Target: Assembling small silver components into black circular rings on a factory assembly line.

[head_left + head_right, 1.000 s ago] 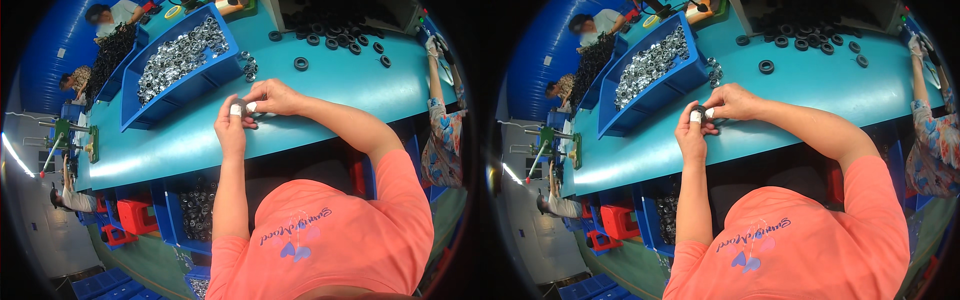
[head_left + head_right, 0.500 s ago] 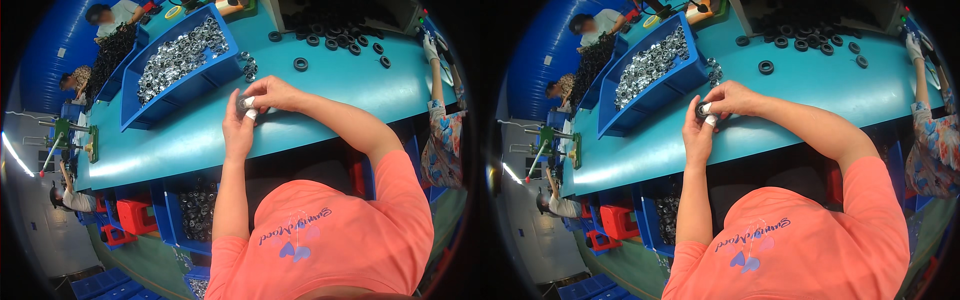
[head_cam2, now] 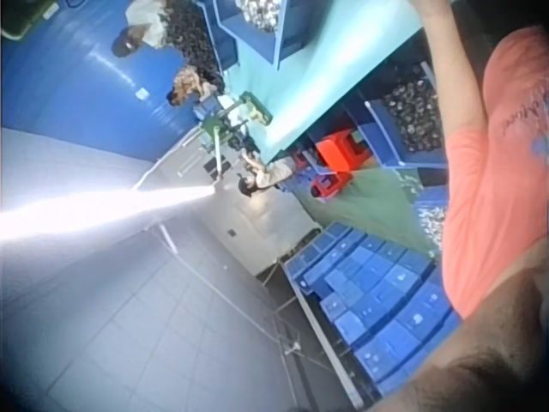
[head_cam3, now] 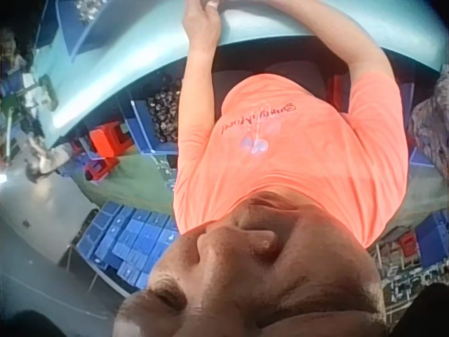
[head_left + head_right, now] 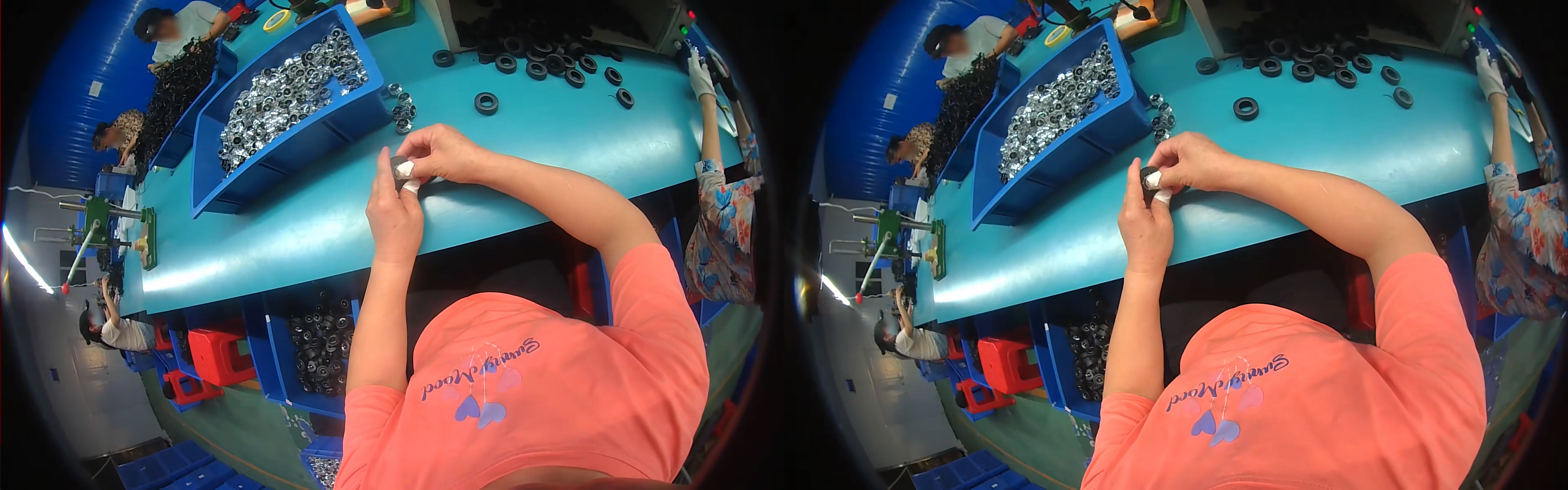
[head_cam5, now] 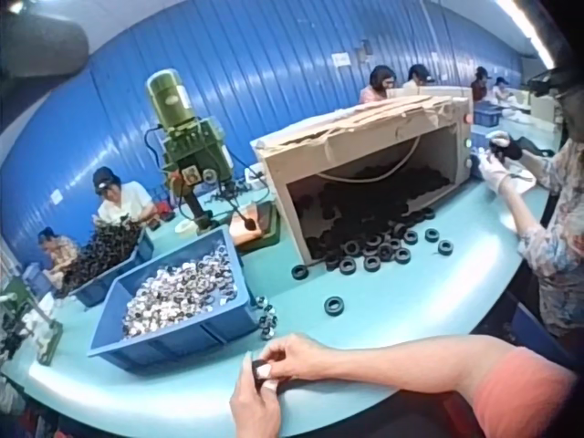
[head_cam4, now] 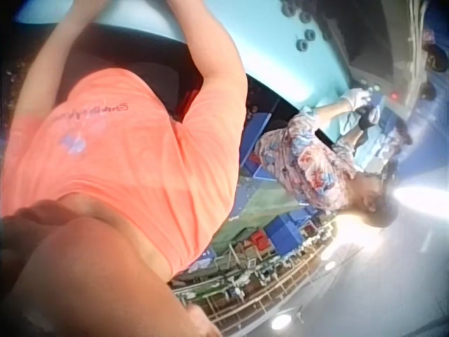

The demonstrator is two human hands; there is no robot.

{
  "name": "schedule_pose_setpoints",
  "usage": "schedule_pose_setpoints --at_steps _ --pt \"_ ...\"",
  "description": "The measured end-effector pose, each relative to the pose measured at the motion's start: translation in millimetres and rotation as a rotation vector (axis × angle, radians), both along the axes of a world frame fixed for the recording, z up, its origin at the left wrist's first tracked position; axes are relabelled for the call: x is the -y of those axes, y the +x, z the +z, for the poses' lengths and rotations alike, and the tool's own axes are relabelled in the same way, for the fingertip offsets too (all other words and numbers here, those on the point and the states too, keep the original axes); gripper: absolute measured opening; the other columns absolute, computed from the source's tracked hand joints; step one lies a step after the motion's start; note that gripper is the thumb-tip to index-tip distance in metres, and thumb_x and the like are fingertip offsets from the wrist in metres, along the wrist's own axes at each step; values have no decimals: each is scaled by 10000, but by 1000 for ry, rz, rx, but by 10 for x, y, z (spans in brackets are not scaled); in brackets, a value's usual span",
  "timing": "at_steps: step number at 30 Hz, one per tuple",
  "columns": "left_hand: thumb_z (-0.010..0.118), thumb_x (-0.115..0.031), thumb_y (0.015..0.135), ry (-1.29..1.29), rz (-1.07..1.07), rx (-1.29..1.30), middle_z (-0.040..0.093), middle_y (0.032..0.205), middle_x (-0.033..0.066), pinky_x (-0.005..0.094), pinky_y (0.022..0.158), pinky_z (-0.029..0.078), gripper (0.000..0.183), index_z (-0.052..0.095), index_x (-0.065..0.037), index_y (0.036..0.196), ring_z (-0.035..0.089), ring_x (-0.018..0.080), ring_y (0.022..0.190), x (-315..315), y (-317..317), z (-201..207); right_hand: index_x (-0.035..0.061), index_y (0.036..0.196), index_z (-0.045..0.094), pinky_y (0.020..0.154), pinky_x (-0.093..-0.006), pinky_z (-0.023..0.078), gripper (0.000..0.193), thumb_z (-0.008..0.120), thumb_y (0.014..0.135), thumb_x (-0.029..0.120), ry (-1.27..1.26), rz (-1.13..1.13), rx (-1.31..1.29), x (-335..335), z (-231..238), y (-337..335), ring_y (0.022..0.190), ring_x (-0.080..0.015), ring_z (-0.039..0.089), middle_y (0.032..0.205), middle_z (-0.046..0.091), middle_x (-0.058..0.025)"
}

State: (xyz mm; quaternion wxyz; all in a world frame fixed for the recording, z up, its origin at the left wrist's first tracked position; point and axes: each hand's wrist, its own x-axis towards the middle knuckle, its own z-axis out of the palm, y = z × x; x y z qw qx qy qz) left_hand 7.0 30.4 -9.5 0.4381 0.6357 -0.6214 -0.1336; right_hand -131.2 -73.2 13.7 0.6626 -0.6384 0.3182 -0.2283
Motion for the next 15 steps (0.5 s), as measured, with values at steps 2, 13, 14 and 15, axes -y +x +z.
schedule_pose_setpoints --at_steps 2,13,14,15 --pt "600 57 921 22 32 146 682 1140 200 367 869 562 533 459 15 1434 707 282 1014 -27 -25 48 -8 1029 695 735 -270 579 202 718 841 61 9 2 5 6 -39 -6 823 -137 681 905 703 -69" --pt "642 45 904 -8 -25 47 699 1091 99 323 815 563 467 556 2 1361 680 176 963 -26 9 80 13 973 690 739 -259 574 156 720 875 131 179 38 96 39 -98 -3 799 -132 680 899 687 -55" --pt "637 47 908 -12 -20 46 696 1085 79 321 811 562 462 558 2 1361 675 167 960 -27 9 69 14 973 689 744 -261 576 159 723 876 135 172 38 99 30 -98 2 799 -132 680 901 687 -54" --pt "633 48 911 -15 -16 45 692 1078 60 320 807 562 457 560 3 1360 669 158 956 -27 12 54 15 974 688 748 -263 577 161 725 877 139 165 37 101 26 -101 3 798 -132 681 902 686 -53"
